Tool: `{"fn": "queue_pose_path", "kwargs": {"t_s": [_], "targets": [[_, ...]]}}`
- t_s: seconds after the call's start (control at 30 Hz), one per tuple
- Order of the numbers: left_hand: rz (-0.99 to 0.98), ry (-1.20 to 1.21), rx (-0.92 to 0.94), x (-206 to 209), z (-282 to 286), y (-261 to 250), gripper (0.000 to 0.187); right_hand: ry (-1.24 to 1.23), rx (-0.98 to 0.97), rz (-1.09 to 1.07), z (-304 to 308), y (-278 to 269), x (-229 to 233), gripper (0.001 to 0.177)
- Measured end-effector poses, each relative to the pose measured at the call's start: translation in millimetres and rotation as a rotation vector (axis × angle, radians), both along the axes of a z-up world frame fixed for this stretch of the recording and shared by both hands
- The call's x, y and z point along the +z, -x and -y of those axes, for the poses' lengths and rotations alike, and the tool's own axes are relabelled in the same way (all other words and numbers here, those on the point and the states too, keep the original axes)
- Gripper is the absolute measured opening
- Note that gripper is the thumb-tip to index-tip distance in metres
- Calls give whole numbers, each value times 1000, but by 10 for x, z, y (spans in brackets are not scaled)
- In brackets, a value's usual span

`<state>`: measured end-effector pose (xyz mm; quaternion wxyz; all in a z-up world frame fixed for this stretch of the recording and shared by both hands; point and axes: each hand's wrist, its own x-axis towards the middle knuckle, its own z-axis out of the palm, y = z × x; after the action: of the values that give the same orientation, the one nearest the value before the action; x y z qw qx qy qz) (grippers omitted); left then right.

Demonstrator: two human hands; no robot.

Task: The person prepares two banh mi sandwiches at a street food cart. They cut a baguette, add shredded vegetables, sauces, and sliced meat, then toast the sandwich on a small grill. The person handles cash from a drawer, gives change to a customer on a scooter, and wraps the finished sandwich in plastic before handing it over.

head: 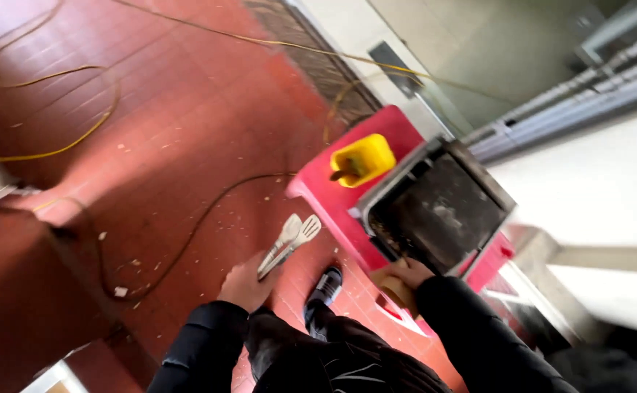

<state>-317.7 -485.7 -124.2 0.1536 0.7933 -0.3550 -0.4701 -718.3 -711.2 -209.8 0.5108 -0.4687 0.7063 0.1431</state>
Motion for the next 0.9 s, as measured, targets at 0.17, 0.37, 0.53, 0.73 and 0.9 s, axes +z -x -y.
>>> {"fn": "queue_pose_path", "kwargs": {"t_s": [0.17,0.37,0.53,0.73,0.9], "targets": [[-54,-30,-223,-539,508,808,58,-122,102,36,145,321,245,84],[-262,75,-221,-1050,1183,1377,72,41,-25,354,1042,925,1865,37],[-243,104,-355,-1099,1646,1428,54,147,445,16,2088,804,3366,51],[-488,17,-268,-1035,2174,1877,43,150,255,-304,2612,648,3883,57],[-583,72,-96,-1106,2586,2501,31,149,123,-326,2485,382,4032,55]]}}
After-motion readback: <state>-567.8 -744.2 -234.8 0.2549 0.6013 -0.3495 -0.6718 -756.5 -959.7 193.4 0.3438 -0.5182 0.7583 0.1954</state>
